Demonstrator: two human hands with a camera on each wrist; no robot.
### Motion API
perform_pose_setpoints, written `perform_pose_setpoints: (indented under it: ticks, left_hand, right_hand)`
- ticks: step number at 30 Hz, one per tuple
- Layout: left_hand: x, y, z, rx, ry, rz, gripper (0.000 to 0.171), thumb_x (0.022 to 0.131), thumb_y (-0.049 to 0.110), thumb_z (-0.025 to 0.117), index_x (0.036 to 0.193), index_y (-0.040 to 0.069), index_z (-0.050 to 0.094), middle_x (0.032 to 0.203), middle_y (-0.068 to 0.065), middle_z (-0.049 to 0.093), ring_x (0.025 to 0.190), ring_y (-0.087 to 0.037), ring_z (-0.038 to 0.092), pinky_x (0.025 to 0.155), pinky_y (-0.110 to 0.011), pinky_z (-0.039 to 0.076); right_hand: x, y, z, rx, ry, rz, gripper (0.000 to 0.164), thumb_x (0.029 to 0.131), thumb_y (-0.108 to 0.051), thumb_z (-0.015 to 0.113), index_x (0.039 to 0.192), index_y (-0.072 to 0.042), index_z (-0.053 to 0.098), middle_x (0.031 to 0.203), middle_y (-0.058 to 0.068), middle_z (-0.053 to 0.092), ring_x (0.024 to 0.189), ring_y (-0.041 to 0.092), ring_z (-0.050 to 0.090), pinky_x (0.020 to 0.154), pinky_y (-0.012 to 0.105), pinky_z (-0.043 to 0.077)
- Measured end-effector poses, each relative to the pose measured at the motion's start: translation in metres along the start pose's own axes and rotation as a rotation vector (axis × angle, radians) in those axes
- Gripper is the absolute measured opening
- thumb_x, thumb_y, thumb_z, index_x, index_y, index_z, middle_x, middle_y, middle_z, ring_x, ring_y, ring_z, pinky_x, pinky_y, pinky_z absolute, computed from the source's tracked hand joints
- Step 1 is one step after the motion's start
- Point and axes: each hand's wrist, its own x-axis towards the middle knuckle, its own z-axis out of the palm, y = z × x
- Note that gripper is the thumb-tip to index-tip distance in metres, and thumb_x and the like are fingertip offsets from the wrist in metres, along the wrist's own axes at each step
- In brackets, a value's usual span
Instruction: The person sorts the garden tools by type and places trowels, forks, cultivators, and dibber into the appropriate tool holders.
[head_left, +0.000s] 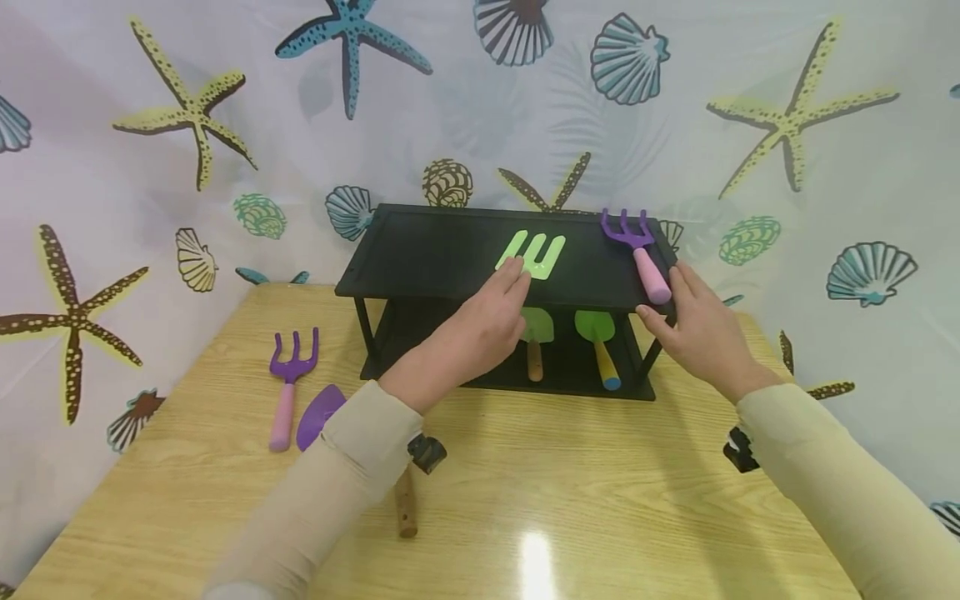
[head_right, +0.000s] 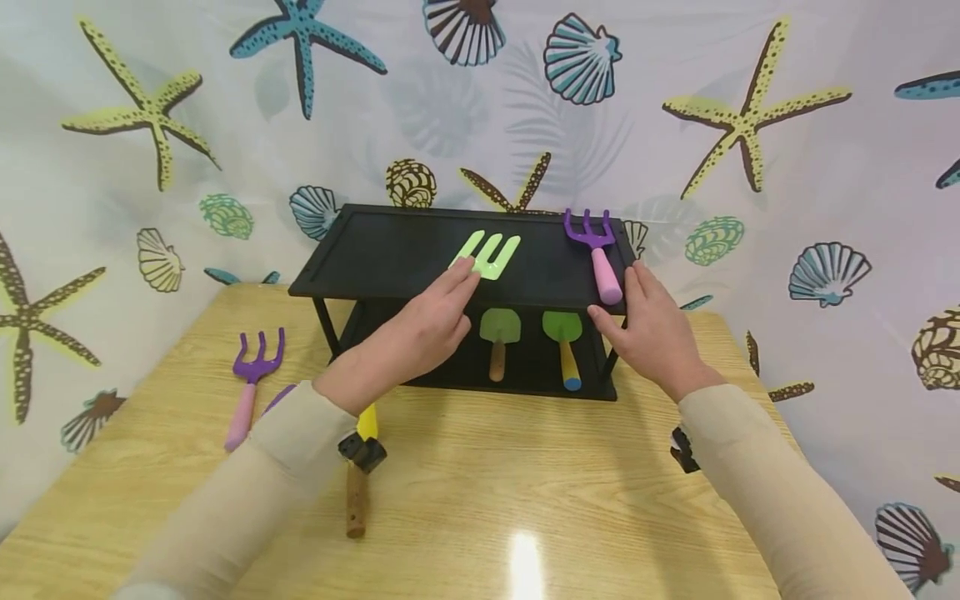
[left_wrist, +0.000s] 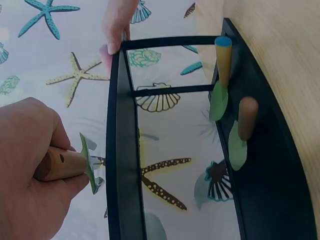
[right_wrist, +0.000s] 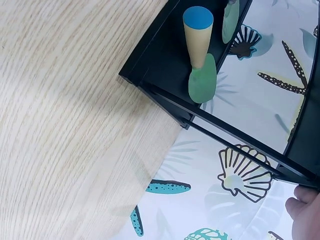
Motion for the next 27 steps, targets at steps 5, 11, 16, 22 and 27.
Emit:
perform_pose_setpoints:
  ticks: [5, 11, 16, 22, 27]
  left_hand:
    - [0.016, -0.006, -0.003, 0.236, -0.069, 0.022, 0.049, 0.104, 0.014, 0.046, 0.145, -0.012, 0.038, 0.155, -0.026, 0.036, 0.149, -0.034, 0.030, 0.120, -0.034, 0.032]
    - [0.036, -0.007, 0.000, 0.401, -0.146, 0.046, 0.046, 0.106, 0.017, 0.044, 0.142, -0.011, 0.044, 0.150, -0.024, 0.043, 0.147, -0.036, 0.033, 0.122, -0.036, 0.029]
    - [0.050, -0.006, 0.003, 0.761, -0.252, 0.191, 0.034, 0.105, 0.011, 0.043, 0.132, -0.001, 0.060, 0.141, -0.023, 0.053, 0.139, -0.038, 0.042, 0.121, -0.042, 0.032]
    - [0.064, -0.005, 0.006, 0.616, -0.292, 0.119, 0.035, 0.106, 0.012, 0.041, 0.132, -0.005, 0.058, 0.139, -0.023, 0.054, 0.140, -0.038, 0.041, 0.122, -0.041, 0.030]
    - [0.078, -0.001, 0.009, 0.680, -0.346, 0.136, 0.034, 0.106, 0.012, 0.041, 0.131, -0.003, 0.059, 0.132, -0.020, 0.057, 0.136, -0.038, 0.045, 0.121, -0.042, 0.032]
  right_hand:
    - [0.001, -0.001, 0.000, 0.005, -0.004, 0.000, 0.093, 0.099, -0.061, 0.039, 0.155, 0.009, 0.010, 0.162, 0.030, 0.010, 0.148, 0.050, 0.017, 0.118, 0.065, 0.020]
    - [0.002, 0.000, -0.001, 0.012, -0.007, -0.001, 0.094, 0.099, -0.061, 0.039, 0.154, 0.010, 0.011, 0.162, 0.030, 0.010, 0.148, 0.050, 0.016, 0.119, 0.064, 0.019]
    - [0.001, 0.001, -0.002, 0.004, -0.013, 0.010, 0.094, 0.099, -0.061, 0.039, 0.154, 0.009, 0.011, 0.163, 0.030, 0.010, 0.148, 0.050, 0.016, 0.119, 0.064, 0.019]
    - [0.000, 0.001, -0.003, 0.011, -0.006, 0.007, 0.094, 0.099, -0.061, 0.039, 0.154, 0.010, 0.011, 0.162, 0.031, 0.011, 0.148, 0.050, 0.017, 0.119, 0.064, 0.020]
    - [0.001, 0.002, -0.002, 0.007, 0.003, 0.006, 0.094, 0.099, -0.061, 0.039, 0.154, 0.010, 0.012, 0.162, 0.031, 0.012, 0.148, 0.050, 0.017, 0.119, 0.064, 0.020]
